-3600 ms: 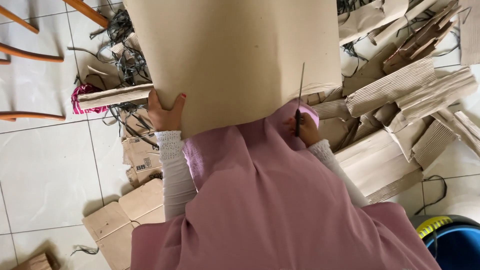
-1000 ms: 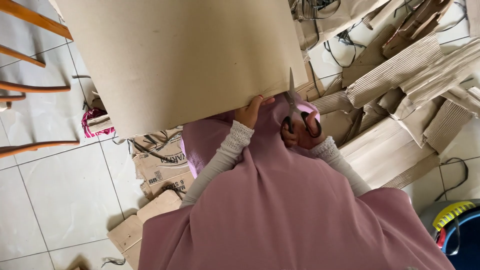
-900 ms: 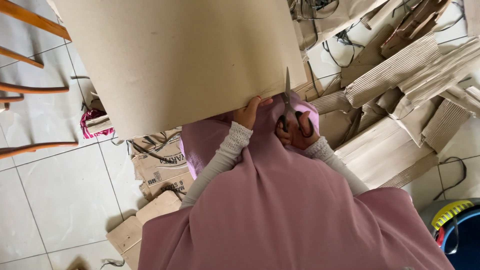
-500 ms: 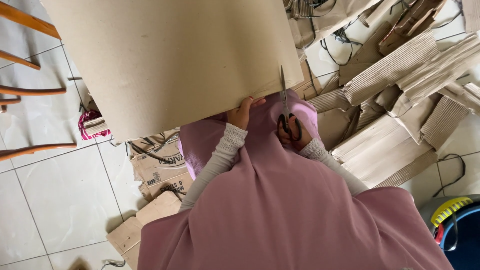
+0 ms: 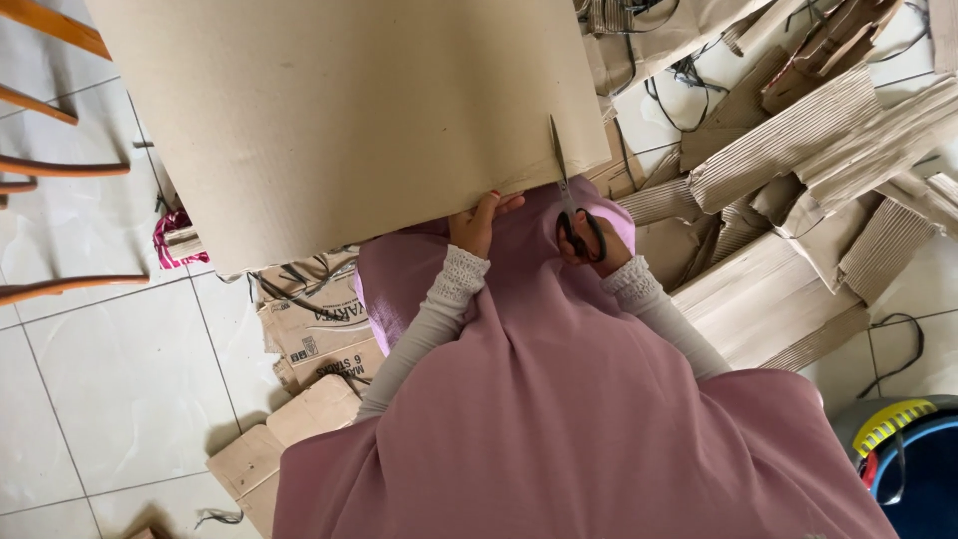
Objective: The person sits on the floor and uses scissors to cut a large piece of cardboard into smaller rectangular sections. They then fold the cut pieces and tie them together with a black string.
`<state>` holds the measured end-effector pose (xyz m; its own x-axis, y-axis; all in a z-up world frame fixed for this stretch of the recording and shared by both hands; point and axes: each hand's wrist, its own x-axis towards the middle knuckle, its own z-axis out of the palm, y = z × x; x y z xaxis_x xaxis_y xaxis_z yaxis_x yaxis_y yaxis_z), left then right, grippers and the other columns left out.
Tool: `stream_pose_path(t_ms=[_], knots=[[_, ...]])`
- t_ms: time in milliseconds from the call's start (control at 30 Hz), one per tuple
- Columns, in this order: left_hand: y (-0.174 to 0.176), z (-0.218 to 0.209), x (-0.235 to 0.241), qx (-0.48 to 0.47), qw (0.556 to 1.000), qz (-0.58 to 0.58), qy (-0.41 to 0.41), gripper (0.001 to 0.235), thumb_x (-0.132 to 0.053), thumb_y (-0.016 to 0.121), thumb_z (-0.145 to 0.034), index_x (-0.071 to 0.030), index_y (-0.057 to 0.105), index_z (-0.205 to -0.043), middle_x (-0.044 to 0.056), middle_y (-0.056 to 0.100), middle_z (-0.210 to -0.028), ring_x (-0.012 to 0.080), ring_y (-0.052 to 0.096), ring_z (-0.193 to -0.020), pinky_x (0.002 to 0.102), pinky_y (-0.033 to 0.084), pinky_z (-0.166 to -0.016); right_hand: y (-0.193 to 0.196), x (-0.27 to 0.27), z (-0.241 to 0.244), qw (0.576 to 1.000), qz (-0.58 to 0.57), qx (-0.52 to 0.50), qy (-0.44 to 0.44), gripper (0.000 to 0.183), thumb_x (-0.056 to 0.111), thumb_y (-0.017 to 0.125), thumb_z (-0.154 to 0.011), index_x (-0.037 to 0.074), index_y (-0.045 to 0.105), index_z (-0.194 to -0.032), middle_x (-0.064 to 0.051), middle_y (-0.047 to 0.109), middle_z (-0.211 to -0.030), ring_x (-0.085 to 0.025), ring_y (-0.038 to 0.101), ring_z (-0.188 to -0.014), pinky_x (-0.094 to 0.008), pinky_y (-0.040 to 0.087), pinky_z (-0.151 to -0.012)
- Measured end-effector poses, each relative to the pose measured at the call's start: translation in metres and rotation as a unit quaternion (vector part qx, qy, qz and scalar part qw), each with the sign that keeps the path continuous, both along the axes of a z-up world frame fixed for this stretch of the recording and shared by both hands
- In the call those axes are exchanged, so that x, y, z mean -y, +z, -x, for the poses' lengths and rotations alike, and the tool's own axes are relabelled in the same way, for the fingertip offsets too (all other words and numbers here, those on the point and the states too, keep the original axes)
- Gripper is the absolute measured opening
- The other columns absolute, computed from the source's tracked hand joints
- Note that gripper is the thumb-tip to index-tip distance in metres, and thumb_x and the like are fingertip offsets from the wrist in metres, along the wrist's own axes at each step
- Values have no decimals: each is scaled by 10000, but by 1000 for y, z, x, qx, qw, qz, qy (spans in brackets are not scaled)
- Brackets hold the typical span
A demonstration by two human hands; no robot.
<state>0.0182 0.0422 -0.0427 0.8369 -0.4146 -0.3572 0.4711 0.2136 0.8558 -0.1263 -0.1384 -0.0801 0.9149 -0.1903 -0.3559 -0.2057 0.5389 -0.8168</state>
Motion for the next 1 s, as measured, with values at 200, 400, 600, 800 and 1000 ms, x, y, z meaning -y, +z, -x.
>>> stream_pose_path(t_ms=[200, 400, 600, 800, 1000], knots=[[-2, 3, 2, -5, 1000, 26, 17, 318, -115, 612, -947, 89, 691, -1178, 290, 736, -1046, 335, 754, -960, 451, 609, -933, -22, 2, 3, 999, -2, 1, -42, 494, 377, 573, -1076, -88, 607, -913, -152, 413, -500, -208, 405, -340, -274, 322, -322], [12, 2, 0, -12, 1000, 9, 0, 311, -154, 616, -942, 55, 740, -1137, 241, 760, -1039, 285, 764, -942, 403, 621, -897, 67, -1, -44, 994, -16, 96, 53, 687, 629, 263, -1051, 32, 600, -998, -137, 617, -739, -198, 649, -526, -230, 474, -392], [-35, -5, -7, -12, 999, 31, 27, 341, -95, 617, -937, 41, 667, -1245, 291, 733, -1054, 346, 756, -933, 473, 631, -902, 53, -8, -53, 999, 32, 5, 11, 565, 502, 423, -1050, -10, 612, -907, -106, 537, -617, -153, 527, -434, -216, 431, -363], [0, 1, -7, -32, 998, -19, 47, 306, -154, 663, -912, 23, 740, -1148, 224, 770, -987, 292, 769, -892, 425, 643, -832, 43, -5, -43, 995, 52, -43, -73, 392, 246, 661, -1035, -90, 643, -834, -172, 457, -492, -230, 451, -348, -283, 377, -298], [-7, -3, -6, 13, 998, -51, 27, 286, -182, 675, -918, 11, 739, -1119, 214, 755, -953, 263, 736, -894, 437, 595, -849, 67, 10, -54, 998, 5, -56, 37, 654, 631, 424, -1043, 15, 626, -964, -142, 553, -678, -215, 603, -494, -213, 398, -316]])
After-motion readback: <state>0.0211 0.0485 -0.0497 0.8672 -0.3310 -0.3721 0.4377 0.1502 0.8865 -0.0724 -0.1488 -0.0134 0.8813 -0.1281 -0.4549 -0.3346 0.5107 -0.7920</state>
